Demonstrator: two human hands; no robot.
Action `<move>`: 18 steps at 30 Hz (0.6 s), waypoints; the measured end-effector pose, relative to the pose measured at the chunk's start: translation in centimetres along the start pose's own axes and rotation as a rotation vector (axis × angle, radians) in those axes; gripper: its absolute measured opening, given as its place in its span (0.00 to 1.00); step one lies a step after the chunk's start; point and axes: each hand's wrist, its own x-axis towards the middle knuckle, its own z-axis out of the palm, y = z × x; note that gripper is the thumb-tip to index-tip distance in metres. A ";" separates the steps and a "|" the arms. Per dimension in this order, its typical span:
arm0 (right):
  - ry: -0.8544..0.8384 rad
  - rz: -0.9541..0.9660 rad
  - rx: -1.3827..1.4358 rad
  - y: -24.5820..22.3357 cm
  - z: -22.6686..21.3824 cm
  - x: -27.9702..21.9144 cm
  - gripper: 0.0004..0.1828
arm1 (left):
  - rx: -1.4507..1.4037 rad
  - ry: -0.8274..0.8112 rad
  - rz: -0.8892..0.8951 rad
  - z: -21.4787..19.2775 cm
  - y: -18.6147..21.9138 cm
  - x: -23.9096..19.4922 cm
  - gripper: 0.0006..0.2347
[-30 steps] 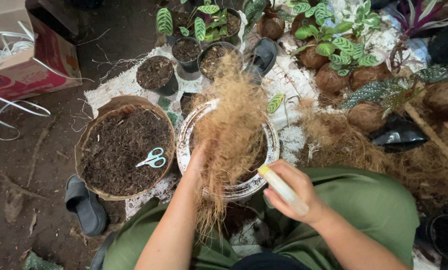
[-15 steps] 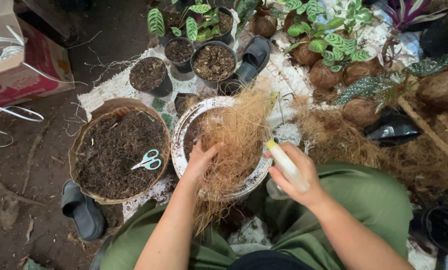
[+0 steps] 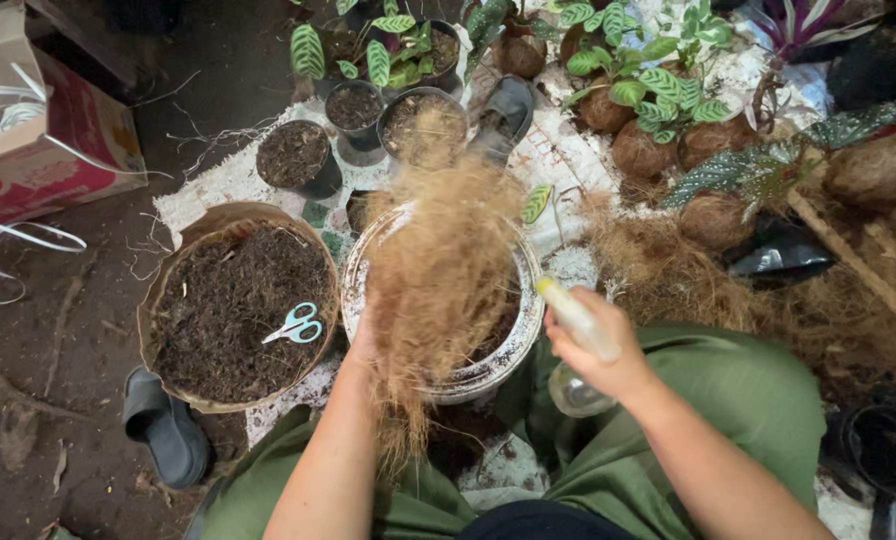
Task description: The person trims a coconut husk with scissors, places a plant into the husk, then removes it. They then gather loose coconut fiber, place it into a white bucket, and spray it with water from a spray bottle, patting it down to form a base.
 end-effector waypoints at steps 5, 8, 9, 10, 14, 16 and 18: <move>-0.076 -0.172 -0.168 -1.4 1.3 -1.5 0.10 | -0.256 -0.087 -0.003 -0.1 1.1 1.4 0.32; -0.164 -0.263 -0.114 -2.5 2.5 -2.0 0.13 | -0.287 -0.085 0.019 0.4 1.0 1.8 0.32; -0.185 -0.269 -0.064 -2.8 2.9 -2.1 0.14 | -0.290 -0.080 0.021 0.5 0.9 1.8 0.33; -0.207 -0.275 -0.015 -3.1 3.2 -2.2 0.15 | -0.290 -0.078 0.025 0.6 0.8 1.8 0.33; -0.224 -0.279 -0.093 -3.7 3.6 -2.3 0.12 | -0.301 -0.063 0.029 1.0 0.0 1.7 0.33; -0.199 -0.271 -0.103 -4.0 3.5 -2.4 0.12 | -0.304 -0.057 0.035 1.1 -0.3 1.7 0.34; -0.143 -0.349 -0.048 -4.4 3.5 -2.3 0.12 | -0.302 -0.049 0.048 1.2 -0.4 1.6 0.34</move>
